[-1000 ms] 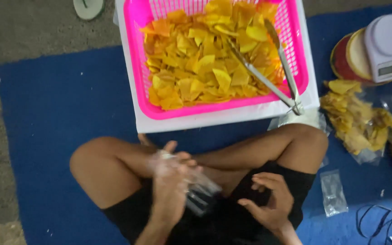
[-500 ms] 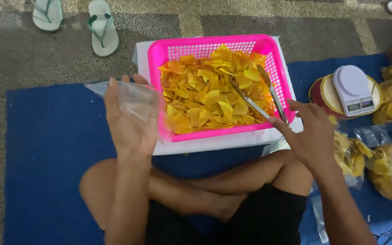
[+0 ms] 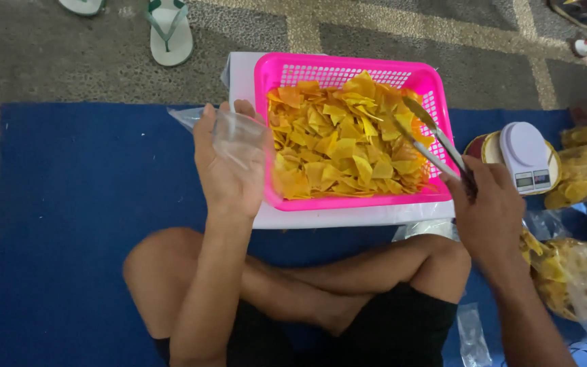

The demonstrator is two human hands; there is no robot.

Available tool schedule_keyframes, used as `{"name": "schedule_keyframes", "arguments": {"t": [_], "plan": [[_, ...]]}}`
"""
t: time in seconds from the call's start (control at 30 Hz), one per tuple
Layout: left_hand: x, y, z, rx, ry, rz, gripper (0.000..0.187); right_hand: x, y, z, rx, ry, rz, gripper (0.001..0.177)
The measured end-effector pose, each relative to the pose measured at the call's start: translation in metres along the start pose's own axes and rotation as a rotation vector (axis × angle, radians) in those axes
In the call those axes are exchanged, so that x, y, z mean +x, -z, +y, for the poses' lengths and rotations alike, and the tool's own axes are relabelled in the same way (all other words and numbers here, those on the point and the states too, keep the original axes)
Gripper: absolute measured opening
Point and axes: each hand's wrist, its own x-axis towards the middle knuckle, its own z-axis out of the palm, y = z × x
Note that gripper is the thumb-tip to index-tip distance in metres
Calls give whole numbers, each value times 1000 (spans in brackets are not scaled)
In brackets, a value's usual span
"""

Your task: The person uses tongs to transfer yellow snack chips from a pink plastic basket into small clear plastic bags, and then seals the bags by hand while sitting on the floor.

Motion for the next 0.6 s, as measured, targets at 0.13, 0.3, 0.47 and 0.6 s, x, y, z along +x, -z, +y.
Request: {"name": "schedule_keyframes", "arguments": {"t": [0.13,0.3,0.47,0.6], "plan": [[-2,0,-2,88,-16,-70,26,15,12,-6,6,116,55,29],[-3,0,-4,71,-1,-92,28,34,10,-12,-40,259,44,27],[-2,5,-7,63,17,-55,24,42,-8,-9,-31,264,37,24],[-1,6,-9,49,15,-18,30,42,-9,-10,26,211,33,23]]}}
